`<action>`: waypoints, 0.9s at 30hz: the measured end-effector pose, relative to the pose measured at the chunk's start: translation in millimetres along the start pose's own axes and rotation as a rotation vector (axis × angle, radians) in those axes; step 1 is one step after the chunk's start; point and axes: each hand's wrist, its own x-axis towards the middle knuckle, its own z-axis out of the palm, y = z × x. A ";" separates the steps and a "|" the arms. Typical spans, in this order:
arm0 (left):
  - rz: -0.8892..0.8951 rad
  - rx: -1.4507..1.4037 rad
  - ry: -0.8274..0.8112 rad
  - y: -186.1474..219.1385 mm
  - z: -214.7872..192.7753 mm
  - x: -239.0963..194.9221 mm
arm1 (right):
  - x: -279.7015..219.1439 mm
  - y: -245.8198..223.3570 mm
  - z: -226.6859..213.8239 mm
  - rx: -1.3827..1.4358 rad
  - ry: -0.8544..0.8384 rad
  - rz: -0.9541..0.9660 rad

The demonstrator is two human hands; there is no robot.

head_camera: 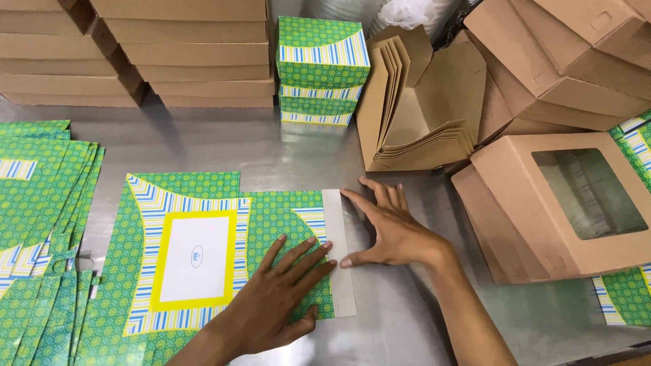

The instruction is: The person assembles a small cardboard box by folding its sides and securing them with patterned tape. They then place the completed box on a stack of similar boxes and begin assembling another box from a flat sheet.

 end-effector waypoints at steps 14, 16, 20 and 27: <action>-0.004 0.008 -0.011 -0.3 1.1 -0.2 | 17.8 8.5 16.1 0.089 0.346 -0.010; -0.002 0.009 -0.009 0.1 1.2 0.8 | 22.8 13.0 22.5 0.093 0.411 -0.014; -0.013 -0.005 -0.008 1.0 1.5 2.0 | 33.3 20.4 33.5 0.052 0.553 0.014; -0.019 -0.017 -0.011 0.5 1.3 2.1 | 25.5 15.9 21.8 0.106 0.438 0.026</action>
